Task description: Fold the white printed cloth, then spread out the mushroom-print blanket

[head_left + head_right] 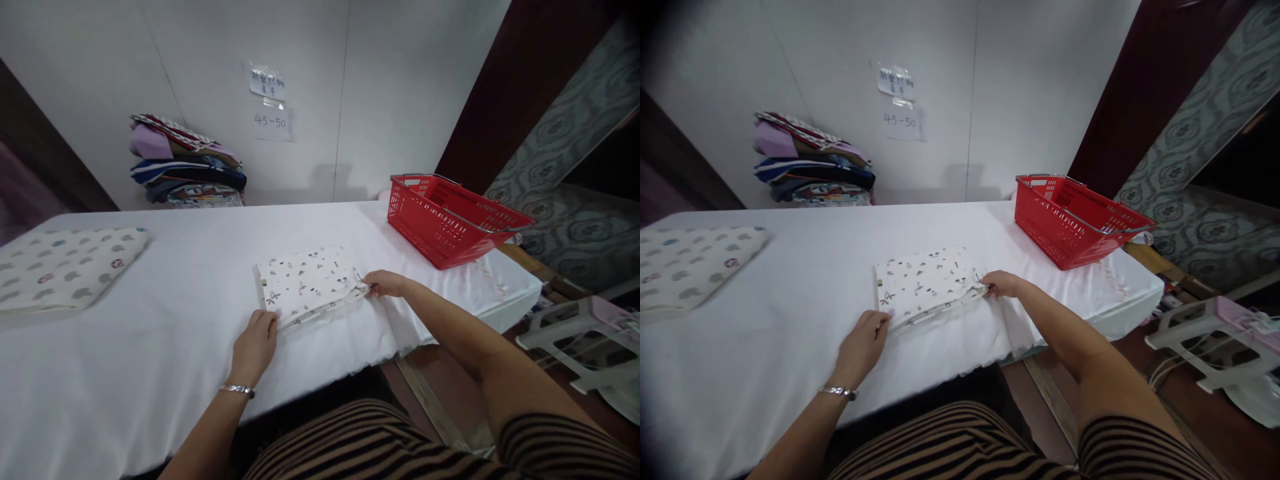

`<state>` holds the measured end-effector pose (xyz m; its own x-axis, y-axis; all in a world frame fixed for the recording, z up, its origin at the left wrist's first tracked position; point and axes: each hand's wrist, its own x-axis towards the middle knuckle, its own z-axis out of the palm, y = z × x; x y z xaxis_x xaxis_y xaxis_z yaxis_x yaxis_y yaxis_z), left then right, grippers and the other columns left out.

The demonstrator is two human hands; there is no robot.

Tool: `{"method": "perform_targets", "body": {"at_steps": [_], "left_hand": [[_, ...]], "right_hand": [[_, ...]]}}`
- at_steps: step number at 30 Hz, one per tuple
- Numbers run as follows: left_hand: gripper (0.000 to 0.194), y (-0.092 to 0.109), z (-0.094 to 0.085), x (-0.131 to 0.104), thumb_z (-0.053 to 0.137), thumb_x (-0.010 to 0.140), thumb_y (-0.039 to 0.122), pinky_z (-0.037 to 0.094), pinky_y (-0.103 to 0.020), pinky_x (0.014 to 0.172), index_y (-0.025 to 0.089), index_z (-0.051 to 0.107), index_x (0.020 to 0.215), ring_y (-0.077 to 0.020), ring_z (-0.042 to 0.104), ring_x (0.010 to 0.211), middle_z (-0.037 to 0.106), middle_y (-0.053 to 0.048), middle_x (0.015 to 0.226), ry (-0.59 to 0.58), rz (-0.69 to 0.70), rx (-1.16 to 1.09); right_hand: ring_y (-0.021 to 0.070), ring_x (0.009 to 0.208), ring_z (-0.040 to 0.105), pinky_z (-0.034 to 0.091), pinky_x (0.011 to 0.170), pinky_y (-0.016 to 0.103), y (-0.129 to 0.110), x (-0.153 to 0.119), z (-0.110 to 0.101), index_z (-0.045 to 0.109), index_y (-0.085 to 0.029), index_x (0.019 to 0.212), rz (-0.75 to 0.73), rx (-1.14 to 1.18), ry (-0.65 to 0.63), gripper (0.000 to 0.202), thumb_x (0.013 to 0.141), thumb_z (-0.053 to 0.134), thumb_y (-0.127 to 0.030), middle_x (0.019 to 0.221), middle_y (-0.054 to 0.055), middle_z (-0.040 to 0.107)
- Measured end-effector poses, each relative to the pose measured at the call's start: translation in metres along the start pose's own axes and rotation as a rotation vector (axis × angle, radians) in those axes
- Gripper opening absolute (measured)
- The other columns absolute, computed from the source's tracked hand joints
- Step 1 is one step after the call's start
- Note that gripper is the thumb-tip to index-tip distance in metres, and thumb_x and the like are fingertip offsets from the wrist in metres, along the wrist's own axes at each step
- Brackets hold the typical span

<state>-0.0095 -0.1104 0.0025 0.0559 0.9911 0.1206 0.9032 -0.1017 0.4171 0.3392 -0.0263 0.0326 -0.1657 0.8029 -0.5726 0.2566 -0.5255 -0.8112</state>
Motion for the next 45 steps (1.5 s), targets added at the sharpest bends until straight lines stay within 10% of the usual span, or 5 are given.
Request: {"method": "perform_targets", "body": {"at_steps": [19,26,29,39,45], "left_hand": [[0.025,0.01,-0.013,0.003,0.036,0.089,0.031,0.04,-0.023,0.061,0.023,0.06,0.093,-0.0114,0.058,0.077,0.056,0.0,0.102,-0.104,-0.054,0.021],[0.023,0.007,-0.01,0.002,0.037,0.09,0.028,0.039,-0.023,0.066,0.022,0.059,0.089,-0.01,0.057,0.077,0.055,0.0,0.099,-0.095,-0.041,-0.049],[0.023,0.008,-0.011,0.001,0.037,0.09,0.028,0.039,-0.022,0.065,0.022,0.059,0.088,-0.0097,0.057,0.077,0.055,0.0,0.099,-0.097,-0.053,-0.062],[0.022,0.009,-0.017,0.0,0.041,0.086,0.024,0.04,-0.023,0.069,0.022,0.062,0.084,-0.0103,0.056,0.078,0.058,0.0,0.095,-0.122,-0.064,-0.088],[0.022,0.027,-0.027,0.047,0.044,0.083,0.022,0.041,-0.028,0.087,0.02,0.062,0.096,-0.0173,0.051,0.105,0.057,-0.006,0.109,-0.018,0.03,-0.045]], "right_hand": [[0.0134,0.051,0.056,0.046,0.046,0.022,0.018,0.006,-0.007,0.054,-0.016,0.08,-0.031,-0.305,0.3,0.026,0.064,0.073,-0.024,0.052,-0.003,0.055],[0.0229,0.118,0.044,0.036,0.098,0.037,0.007,0.003,0.023,0.05,-0.017,0.118,-0.523,-0.736,0.516,0.039,0.08,0.054,-0.027,0.125,0.011,0.051],[0.0234,0.133,0.022,0.021,0.108,0.042,0.005,0.007,0.045,0.041,-0.019,0.132,-0.805,-0.973,0.424,0.048,0.088,0.042,-0.038,0.144,0.009,0.03],[0.0239,0.137,0.008,0.013,0.109,0.046,0.03,0.031,0.053,0.028,-0.022,0.14,-0.615,-1.267,0.256,0.064,0.089,0.024,-0.059,0.149,0.004,0.012],[0.0228,0.137,0.009,0.013,0.11,0.046,0.033,0.034,0.053,0.027,-0.023,0.141,-0.609,-1.286,0.275,0.064,0.089,0.022,-0.059,0.149,0.003,0.013]]}}
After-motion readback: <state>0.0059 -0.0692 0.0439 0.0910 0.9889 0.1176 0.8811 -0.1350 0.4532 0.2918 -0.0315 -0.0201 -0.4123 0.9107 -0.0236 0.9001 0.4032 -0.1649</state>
